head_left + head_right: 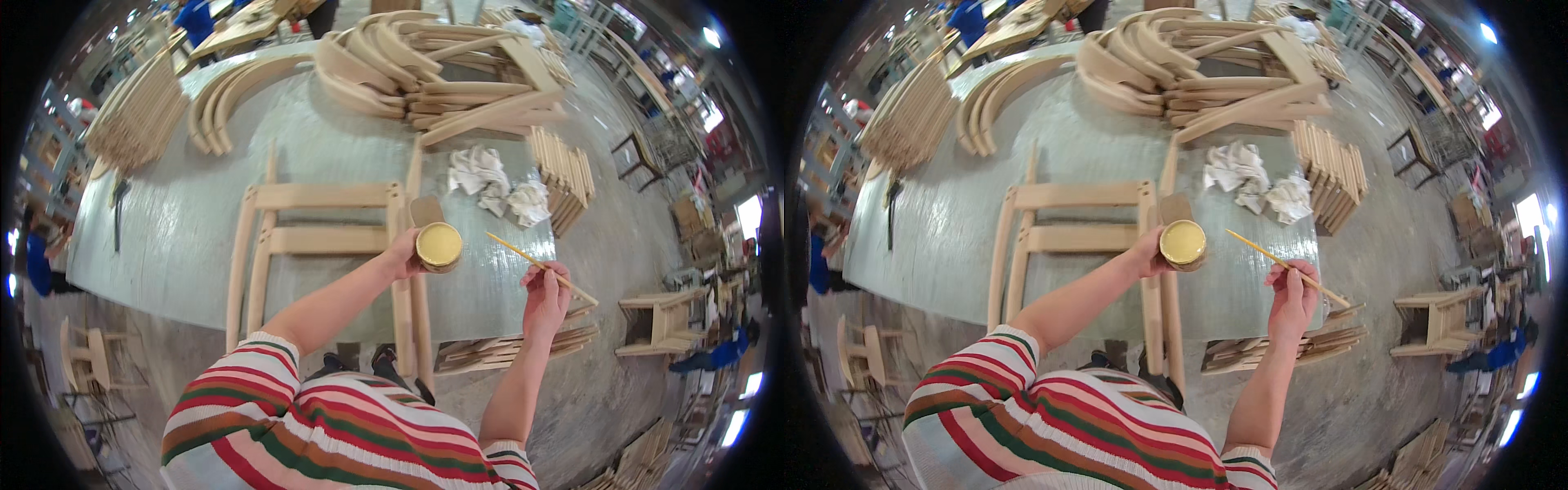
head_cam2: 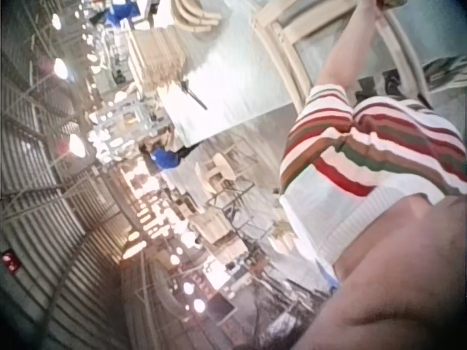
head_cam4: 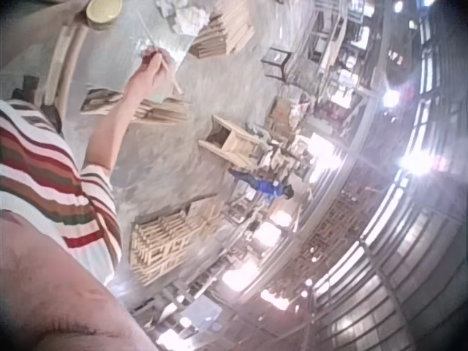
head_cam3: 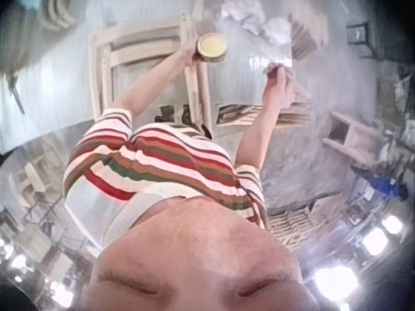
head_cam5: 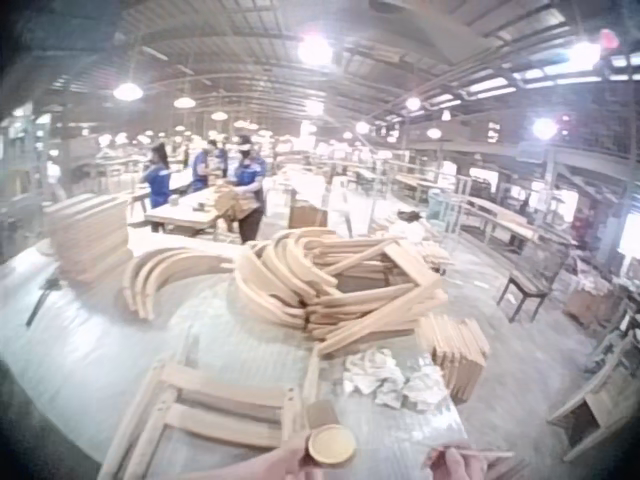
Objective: The person drills a hole into a small cylindrical wooden dowel using a handheld power drill while kneeling on the floor. They then walk to a workbench, pick up a wooden chair frame, and apply glue from the container to the dowel holes on the chair frame using a small stick.
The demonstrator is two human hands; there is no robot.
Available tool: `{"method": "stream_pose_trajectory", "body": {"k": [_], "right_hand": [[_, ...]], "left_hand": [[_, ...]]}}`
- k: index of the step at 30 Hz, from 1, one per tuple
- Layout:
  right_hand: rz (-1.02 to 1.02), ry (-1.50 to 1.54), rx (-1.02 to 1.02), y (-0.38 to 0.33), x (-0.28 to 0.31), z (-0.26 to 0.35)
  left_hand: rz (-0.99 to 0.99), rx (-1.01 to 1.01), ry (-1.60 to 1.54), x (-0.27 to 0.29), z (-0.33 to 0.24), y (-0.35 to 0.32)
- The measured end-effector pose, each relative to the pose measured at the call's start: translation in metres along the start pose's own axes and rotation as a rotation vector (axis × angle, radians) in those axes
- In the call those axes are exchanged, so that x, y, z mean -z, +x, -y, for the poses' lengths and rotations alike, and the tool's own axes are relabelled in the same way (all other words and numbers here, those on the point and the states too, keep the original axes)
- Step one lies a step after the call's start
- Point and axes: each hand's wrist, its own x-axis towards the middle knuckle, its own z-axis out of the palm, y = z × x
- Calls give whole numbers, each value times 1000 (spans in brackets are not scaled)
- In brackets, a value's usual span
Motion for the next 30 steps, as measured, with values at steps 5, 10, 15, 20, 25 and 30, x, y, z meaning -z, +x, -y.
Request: {"method": "stream_pose_trajectory", "body": {"k": [5,10,15,20,25,30], "right_hand": [[307,-328,81,-35,-105,2],[572,-458,60,-76,-211,-21],[770,-555,224,-115,-290,-64],[923,-420,-78,-135,-336,-102],[895,-399,-81,-137,-374,-115],[929,-207,-490,-119,-382,-143]], "left_hand": [[-34,-21,-155,64,-21,-108],[-99,-241,-244,132,-21,-207],[-207,-432,-386,178,-14,-276],[-353,-532,-497,197,-10,-312],[-393,-679,-530,219,-14,-331],[-409,-742,-548,223,-28,-328]]}}
